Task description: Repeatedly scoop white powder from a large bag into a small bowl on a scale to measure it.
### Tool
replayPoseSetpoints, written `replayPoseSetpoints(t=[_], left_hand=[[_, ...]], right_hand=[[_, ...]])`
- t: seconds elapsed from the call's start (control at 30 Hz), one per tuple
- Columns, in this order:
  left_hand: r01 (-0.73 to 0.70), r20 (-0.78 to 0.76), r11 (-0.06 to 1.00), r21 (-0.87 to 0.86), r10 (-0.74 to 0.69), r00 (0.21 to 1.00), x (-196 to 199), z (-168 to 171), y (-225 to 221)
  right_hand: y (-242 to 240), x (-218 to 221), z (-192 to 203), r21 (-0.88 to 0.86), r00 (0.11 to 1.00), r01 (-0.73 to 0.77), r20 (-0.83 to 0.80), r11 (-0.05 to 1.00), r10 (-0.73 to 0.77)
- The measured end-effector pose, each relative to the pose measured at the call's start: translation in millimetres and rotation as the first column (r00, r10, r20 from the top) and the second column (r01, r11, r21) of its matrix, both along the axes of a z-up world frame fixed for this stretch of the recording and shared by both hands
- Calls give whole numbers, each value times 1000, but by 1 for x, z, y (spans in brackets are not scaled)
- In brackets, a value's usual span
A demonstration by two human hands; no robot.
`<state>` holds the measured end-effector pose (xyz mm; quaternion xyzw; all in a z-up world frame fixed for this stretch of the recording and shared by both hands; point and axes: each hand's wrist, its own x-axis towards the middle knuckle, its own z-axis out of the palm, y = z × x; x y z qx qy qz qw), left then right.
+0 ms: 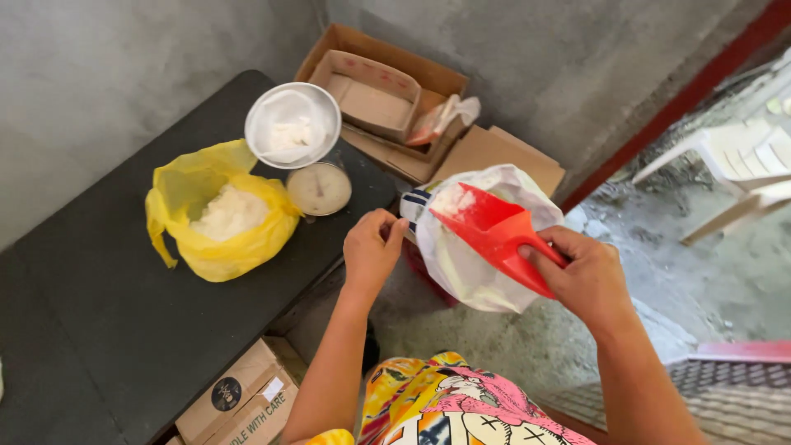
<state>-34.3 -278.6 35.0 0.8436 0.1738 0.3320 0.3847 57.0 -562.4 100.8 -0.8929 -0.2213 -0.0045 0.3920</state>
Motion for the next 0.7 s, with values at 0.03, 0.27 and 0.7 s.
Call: replayPoseSetpoints(t=[0.03, 0.27, 0.7], left_hand=[[-14, 10, 1000, 0, 14, 1000, 0, 3, 12], [-118, 60, 985, 128, 111, 992, -11, 14, 121], [-63, -108, 997, 38, 66, 992, 26, -24, 270]], right_hand=[[11, 4, 7, 0, 1000, -14, 10, 1000, 14], [122, 39, 30, -16, 974, -222, 33, 975, 223], [362, 83, 27, -378, 693, -300, 545, 876, 472]])
